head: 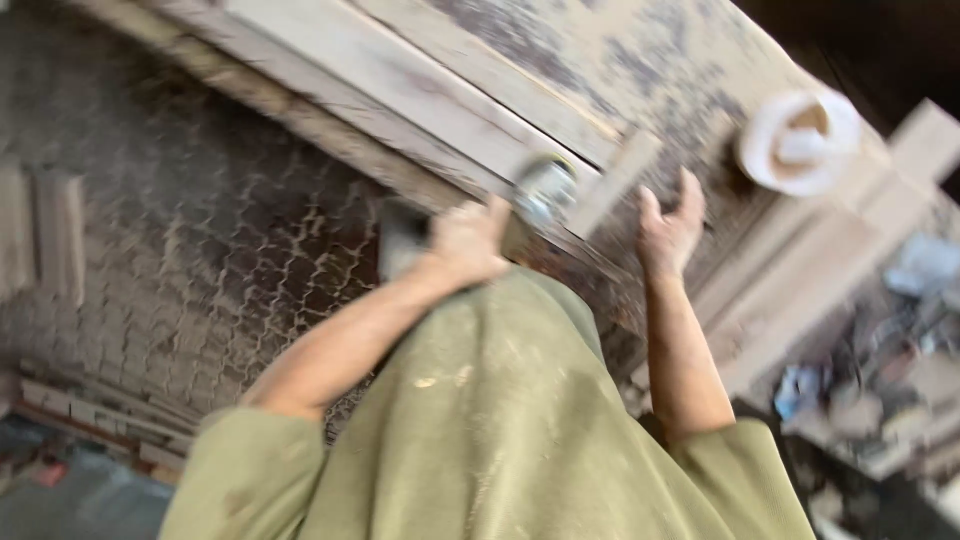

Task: The recorder is sanding wooden planks using an angle grinder and applying filler or glue to cracks in the wood.

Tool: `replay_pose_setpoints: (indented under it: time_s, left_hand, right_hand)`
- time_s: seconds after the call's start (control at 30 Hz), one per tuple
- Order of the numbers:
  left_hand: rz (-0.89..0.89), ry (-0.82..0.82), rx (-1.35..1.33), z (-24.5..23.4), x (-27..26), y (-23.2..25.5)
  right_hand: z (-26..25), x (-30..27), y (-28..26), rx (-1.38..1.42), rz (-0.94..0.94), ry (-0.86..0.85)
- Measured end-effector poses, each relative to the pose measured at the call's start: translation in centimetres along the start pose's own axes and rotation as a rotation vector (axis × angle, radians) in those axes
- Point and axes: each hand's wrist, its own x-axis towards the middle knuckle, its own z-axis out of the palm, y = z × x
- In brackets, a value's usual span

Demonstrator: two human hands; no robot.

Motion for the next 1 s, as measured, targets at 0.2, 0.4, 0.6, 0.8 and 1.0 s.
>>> replay_pose_setpoints:
  time_s: [0.2,0.4,0.6,0.8,1.0]
  left_hand:
    - [0.142,-0.117,0.080,-0.9,1.2,-2.7]
    - [-0.182,0.047,-0.017,-8.0,3.8,-17.5]
    - [-0.524,0.493,-0.540,-16.0,0.1,-33.9]
    - [-0.827,0.471,-1.016,-9.9,-9.1,-46.9]
    - [-1.135,0.445,-1.304,6.4,-14.2,-52.3]
  right_hand:
    - [2.5,1.3,-5.8,-0.125,0.045,-0.007]
    - [9.7,0.2,-11.5,-0.192,-0.109,-0.207]
    - [20.5,3.1,-21.4,-0.363,-0.388,-0.310]
    - [31.0,7.1,-34.5,-0.320,-0.508,-0.477]
    - [35.0,13.1,-36.0,-0.642,-0.062,-0.708]
